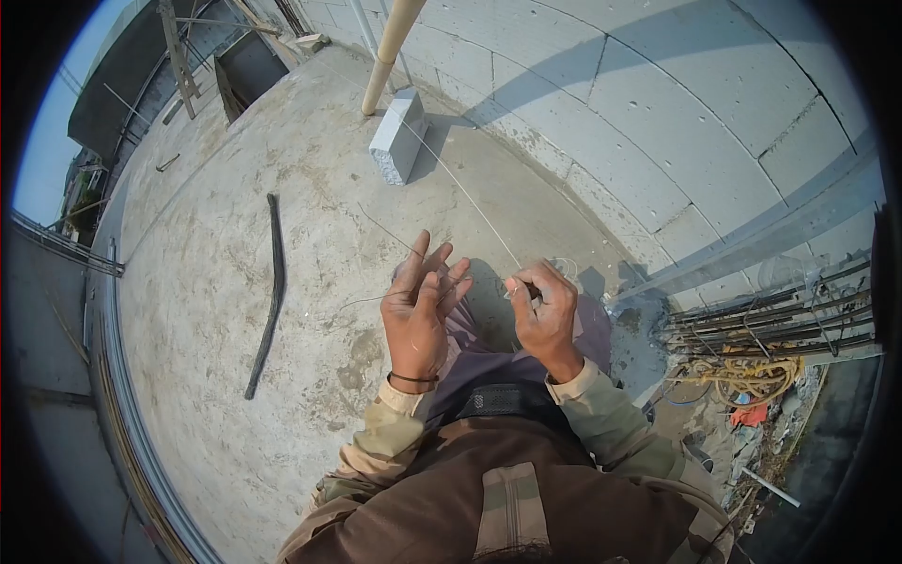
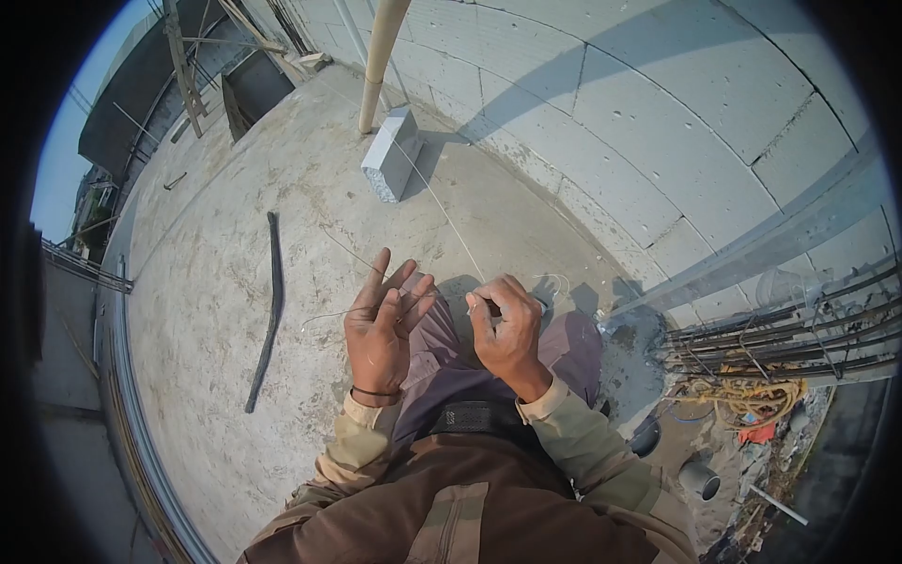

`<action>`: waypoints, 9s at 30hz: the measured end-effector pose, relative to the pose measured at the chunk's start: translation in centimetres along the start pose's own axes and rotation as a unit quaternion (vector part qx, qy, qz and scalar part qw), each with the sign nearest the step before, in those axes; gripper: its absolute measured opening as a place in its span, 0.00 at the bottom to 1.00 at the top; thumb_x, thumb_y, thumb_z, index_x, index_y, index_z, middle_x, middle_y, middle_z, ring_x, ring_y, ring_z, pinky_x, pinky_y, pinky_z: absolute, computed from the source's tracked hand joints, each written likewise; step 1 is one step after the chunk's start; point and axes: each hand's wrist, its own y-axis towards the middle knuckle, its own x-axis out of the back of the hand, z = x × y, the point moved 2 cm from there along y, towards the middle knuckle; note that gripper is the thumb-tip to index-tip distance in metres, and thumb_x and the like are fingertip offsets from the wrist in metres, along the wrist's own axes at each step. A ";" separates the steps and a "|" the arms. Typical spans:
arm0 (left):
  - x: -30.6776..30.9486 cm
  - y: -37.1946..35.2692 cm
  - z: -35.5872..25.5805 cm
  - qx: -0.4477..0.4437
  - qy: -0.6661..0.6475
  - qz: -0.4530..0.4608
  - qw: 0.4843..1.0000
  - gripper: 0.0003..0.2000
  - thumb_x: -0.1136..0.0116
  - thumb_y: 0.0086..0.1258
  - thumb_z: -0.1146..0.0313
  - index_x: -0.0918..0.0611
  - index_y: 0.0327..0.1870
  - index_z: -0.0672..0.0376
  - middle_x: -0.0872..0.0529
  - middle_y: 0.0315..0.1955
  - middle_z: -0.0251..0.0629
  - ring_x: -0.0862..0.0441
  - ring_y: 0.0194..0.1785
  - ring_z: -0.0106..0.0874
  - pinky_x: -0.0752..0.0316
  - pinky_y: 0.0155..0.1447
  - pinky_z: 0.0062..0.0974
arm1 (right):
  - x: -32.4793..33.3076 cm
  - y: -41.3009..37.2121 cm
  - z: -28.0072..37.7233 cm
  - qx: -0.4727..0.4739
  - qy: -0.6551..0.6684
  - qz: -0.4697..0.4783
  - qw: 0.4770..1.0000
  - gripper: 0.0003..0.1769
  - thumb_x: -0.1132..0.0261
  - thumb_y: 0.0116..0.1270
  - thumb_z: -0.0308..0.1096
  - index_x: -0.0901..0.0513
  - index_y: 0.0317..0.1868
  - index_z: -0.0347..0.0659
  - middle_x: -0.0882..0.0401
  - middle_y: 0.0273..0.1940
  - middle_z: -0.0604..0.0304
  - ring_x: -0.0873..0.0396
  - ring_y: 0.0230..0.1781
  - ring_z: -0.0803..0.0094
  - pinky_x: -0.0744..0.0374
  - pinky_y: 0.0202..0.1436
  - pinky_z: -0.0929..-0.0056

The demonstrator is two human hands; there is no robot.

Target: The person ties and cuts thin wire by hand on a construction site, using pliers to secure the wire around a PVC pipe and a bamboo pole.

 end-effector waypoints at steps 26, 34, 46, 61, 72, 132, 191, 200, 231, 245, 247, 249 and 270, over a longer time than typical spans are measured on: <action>0.1 -0.1 -1.8 -0.170 0.084 0.031 0.981 0.09 0.51 0.86 0.71 0.23 0.56 0.67 0.12 0.34 0.43 0.10 0.42 0.33 0.16 0.47 0.26 | -1.2 0.6 -0.2 -0.199 0.267 0.182 0.925 0.08 0.36 0.70 0.26 0.21 0.30 0.35 0.23 0.27 0.59 0.30 0.22 0.75 0.30 0.29 0.69; 1.9 2.3 -0.2 -0.075 -0.338 0.022 0.938 0.08 0.44 0.83 0.72 0.24 0.58 0.59 0.17 0.41 0.36 0.18 0.33 0.23 0.21 0.41 0.21 | -2.4 -0.4 -0.3 -0.227 0.335 0.152 0.902 0.08 0.39 0.69 0.27 0.21 0.30 0.36 0.32 0.22 0.63 0.29 0.23 0.72 0.33 0.29 0.69; 1.3 0.5 0.8 -0.107 -0.132 0.005 0.985 0.12 0.43 0.83 0.71 0.23 0.62 0.65 0.12 0.51 0.43 0.13 0.48 0.28 0.17 0.59 0.29 | -1.2 -0.1 -2.6 -0.370 0.355 0.083 0.855 0.09 0.35 0.68 0.29 0.20 0.29 0.37 0.26 0.24 0.66 0.33 0.23 0.82 0.36 0.26 0.78; -0.7 1.3 -1.1 0.003 -0.315 -0.021 0.949 0.30 0.56 0.87 0.49 0.30 0.73 0.71 0.35 0.26 0.26 0.30 0.31 0.22 0.23 0.55 0.31 | -1.3 -0.2 -5.0 -0.400 0.454 0.090 0.791 0.09 0.37 0.70 0.28 0.21 0.29 0.36 0.27 0.22 0.61 0.32 0.20 0.76 0.33 0.26 0.74; 2.4 2.0 -1.1 -0.095 -0.126 0.027 0.987 0.20 0.48 0.86 0.59 0.25 0.64 0.67 0.12 0.40 0.41 0.11 0.42 0.30 0.13 0.56 0.32 | -0.1 0.9 -5.6 -0.380 0.464 0.058 0.798 0.10 0.39 0.71 0.28 0.24 0.29 0.37 0.29 0.22 0.60 0.34 0.21 0.72 0.34 0.27 0.71; 3.9 2.9 -1.7 -0.065 0.091 -0.034 0.993 0.18 0.48 0.87 0.66 0.20 0.62 0.76 0.09 0.40 0.49 0.09 0.41 0.30 0.12 0.49 0.27 | 4.7 0.2 -3.6 -0.200 0.253 0.058 0.945 0.10 0.34 0.67 0.26 0.23 0.27 0.37 0.30 0.25 0.65 0.34 0.25 0.77 0.37 0.31 0.76; -20.6 6.2 24.2 -0.266 0.536 0.666 0.445 0.26 0.31 0.71 0.61 0.20 0.69 0.57 0.14 0.59 0.49 0.19 0.65 0.48 0.24 0.67 0.47 | 20.2 -10.1 -18.9 -0.222 -0.249 0.097 0.938 0.10 0.31 0.59 0.26 0.18 0.41 0.33 0.15 0.45 0.41 0.15 0.48 0.41 0.16 0.55 0.55; -20.9 5.0 28.6 0.038 0.380 0.628 0.678 0.07 0.34 0.76 0.72 0.09 0.47 0.64 0.07 0.35 0.37 0.12 0.38 0.24 0.19 0.46 0.26 | 19.3 -12.8 -17.7 -0.340 0.328 -0.256 0.843 0.02 0.39 0.69 0.19 0.21 0.39 0.34 0.15 0.35 0.55 0.11 0.33 0.64 0.09 0.40 0.64; -19.9 13.5 33.3 -0.204 0.562 0.419 0.683 0.04 0.30 0.66 0.72 0.12 0.33 0.62 0.11 0.29 0.42 0.15 0.29 0.39 0.21 0.36 0.36 | 26.1 -18.0 -21.1 -0.353 -0.216 -0.141 0.899 0.13 0.32 0.69 0.31 0.16 0.51 0.34 0.13 0.46 0.41 0.18 0.53 0.39 0.21 0.59 0.46; -29.1 11.6 43.3 0.188 0.335 0.720 0.578 0.01 0.31 0.72 0.77 0.10 0.40 0.63 0.10 0.30 0.30 0.20 0.31 0.17 0.25 0.36 0.20 | 28.3 -11.3 -25.3 -0.403 -0.149 -0.105 0.897 0.10 0.35 0.72 0.30 0.15 0.49 0.34 0.13 0.44 0.39 0.16 0.49 0.41 0.21 0.54 0.46; -28.7 11.6 43.7 0.193 0.318 0.725 0.579 0.02 0.30 0.72 0.77 0.10 0.40 0.63 0.10 0.30 0.30 0.19 0.32 0.17 0.24 0.37 0.20 | 27.0 -12.5 -26.5 -0.385 -0.131 -0.139 0.903 0.09 0.35 0.71 0.29 0.15 0.47 0.34 0.14 0.40 0.40 0.16 0.45 0.40 0.21 0.51 0.46; -28.8 11.5 43.9 0.198 0.300 0.728 0.584 0.02 0.30 0.72 0.76 0.09 0.41 0.63 0.10 0.31 0.30 0.18 0.33 0.18 0.23 0.38 0.21 | 26.6 -13.4 -26.8 -0.367 -0.113 -0.168 0.908 0.07 0.35 0.70 0.28 0.14 0.44 0.34 0.14 0.37 0.41 0.16 0.41 0.40 0.21 0.48 0.46; -23.3 10.0 38.4 -0.142 0.485 0.688 0.521 0.31 0.25 0.67 0.54 0.19 0.68 0.59 0.19 0.67 0.57 0.22 0.69 0.50 0.28 0.71 0.44 | 18.4 -14.6 -25.1 -0.407 -0.067 -0.389 0.824 0.06 0.35 0.71 0.29 0.18 0.39 0.33 0.20 0.28 0.48 0.22 0.26 0.59 0.24 0.35 0.60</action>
